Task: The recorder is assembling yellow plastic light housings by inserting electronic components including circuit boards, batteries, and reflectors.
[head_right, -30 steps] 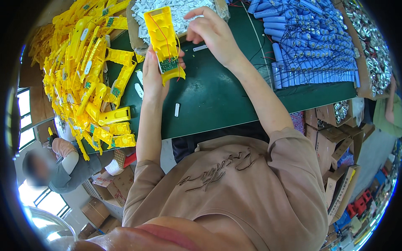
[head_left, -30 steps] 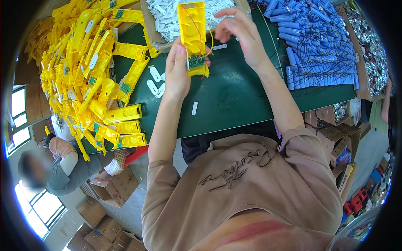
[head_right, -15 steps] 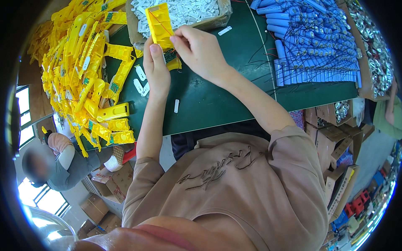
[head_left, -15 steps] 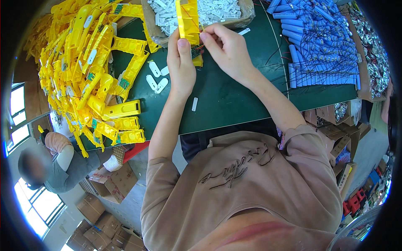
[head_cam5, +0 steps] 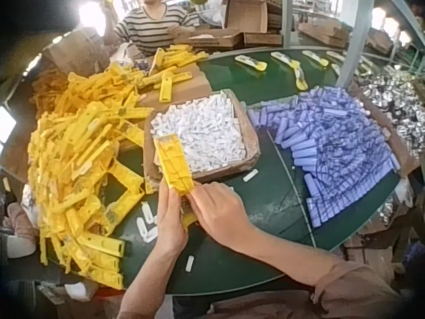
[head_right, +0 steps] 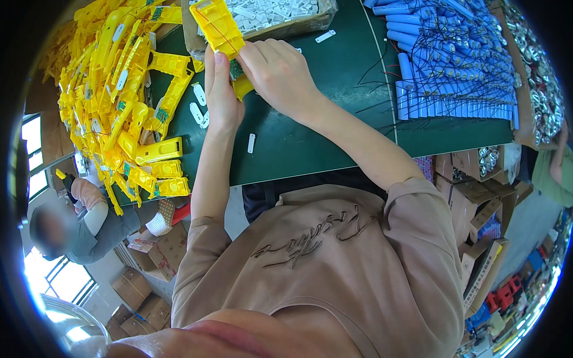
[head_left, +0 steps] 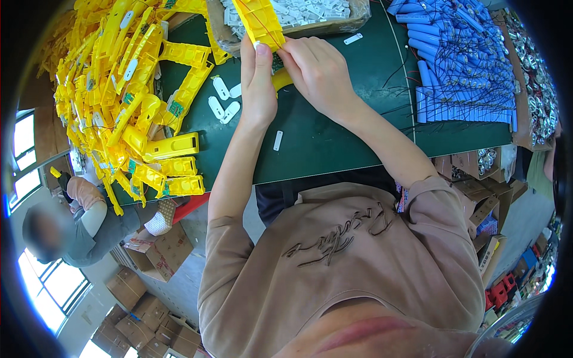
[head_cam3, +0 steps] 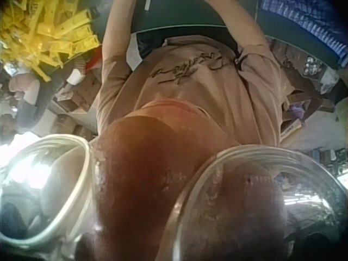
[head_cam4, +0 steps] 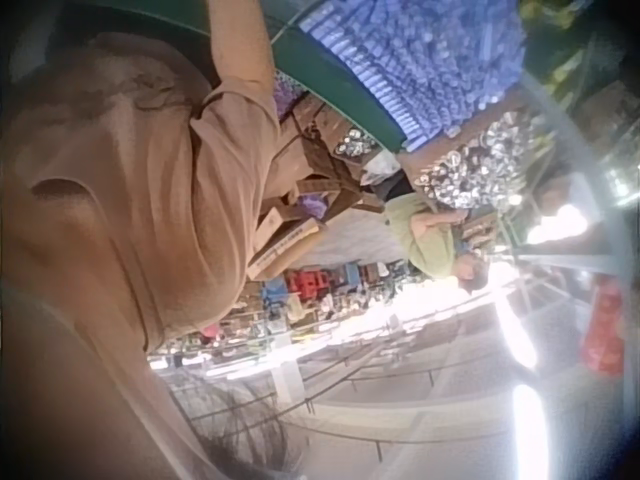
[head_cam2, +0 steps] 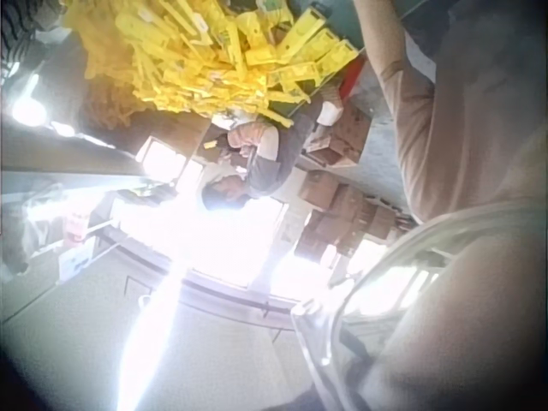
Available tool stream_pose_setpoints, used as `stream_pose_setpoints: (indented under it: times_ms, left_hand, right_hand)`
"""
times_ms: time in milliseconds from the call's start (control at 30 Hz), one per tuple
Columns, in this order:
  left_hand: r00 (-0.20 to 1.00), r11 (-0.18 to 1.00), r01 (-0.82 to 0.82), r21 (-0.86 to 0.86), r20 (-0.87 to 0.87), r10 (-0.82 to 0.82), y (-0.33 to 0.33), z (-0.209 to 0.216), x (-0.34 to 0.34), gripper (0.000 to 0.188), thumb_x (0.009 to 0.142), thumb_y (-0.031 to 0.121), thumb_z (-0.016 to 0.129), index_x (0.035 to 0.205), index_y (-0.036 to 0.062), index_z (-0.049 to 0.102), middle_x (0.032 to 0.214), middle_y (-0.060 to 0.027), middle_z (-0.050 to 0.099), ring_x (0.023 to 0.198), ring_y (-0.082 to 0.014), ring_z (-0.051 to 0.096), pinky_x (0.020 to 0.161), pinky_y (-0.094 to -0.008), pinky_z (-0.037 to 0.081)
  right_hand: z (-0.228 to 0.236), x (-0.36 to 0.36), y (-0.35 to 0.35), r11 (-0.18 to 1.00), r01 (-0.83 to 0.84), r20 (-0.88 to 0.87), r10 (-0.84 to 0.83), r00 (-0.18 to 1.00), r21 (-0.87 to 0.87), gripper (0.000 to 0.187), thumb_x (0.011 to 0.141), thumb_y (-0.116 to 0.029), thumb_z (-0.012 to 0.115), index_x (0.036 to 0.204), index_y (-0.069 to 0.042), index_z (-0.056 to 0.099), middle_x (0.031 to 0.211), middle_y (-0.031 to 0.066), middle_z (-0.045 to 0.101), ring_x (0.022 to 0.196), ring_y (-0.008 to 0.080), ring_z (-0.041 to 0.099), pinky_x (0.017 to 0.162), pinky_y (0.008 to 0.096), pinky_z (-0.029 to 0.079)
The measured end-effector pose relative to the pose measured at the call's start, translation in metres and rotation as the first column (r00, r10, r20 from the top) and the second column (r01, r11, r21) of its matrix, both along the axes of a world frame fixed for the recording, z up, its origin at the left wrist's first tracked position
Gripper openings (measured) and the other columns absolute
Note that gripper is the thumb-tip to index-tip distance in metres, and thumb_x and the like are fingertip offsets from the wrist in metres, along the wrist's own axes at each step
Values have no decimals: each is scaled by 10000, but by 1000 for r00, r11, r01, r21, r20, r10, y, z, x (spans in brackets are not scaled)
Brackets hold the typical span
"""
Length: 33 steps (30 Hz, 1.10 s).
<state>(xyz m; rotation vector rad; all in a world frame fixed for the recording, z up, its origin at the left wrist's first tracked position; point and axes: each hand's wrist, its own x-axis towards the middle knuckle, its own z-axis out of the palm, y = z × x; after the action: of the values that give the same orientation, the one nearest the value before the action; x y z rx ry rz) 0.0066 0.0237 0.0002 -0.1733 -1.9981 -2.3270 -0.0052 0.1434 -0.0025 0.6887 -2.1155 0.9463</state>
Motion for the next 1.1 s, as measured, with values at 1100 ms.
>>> stream_pose_setpoints:
  times_ms: [1100]
  left_hand:
    - [995,999,23,-25,-101,-25,2,19,0,330,935,47,393,1255,43,315,1004,-141,566,763,-166,584,718,-347,535]
  right_hand:
    - [46,25,204,390,-26,135,-255,957,920,313,706,-15,630,1015,-68,627,914,76,581,857,237,579,701,330,457]
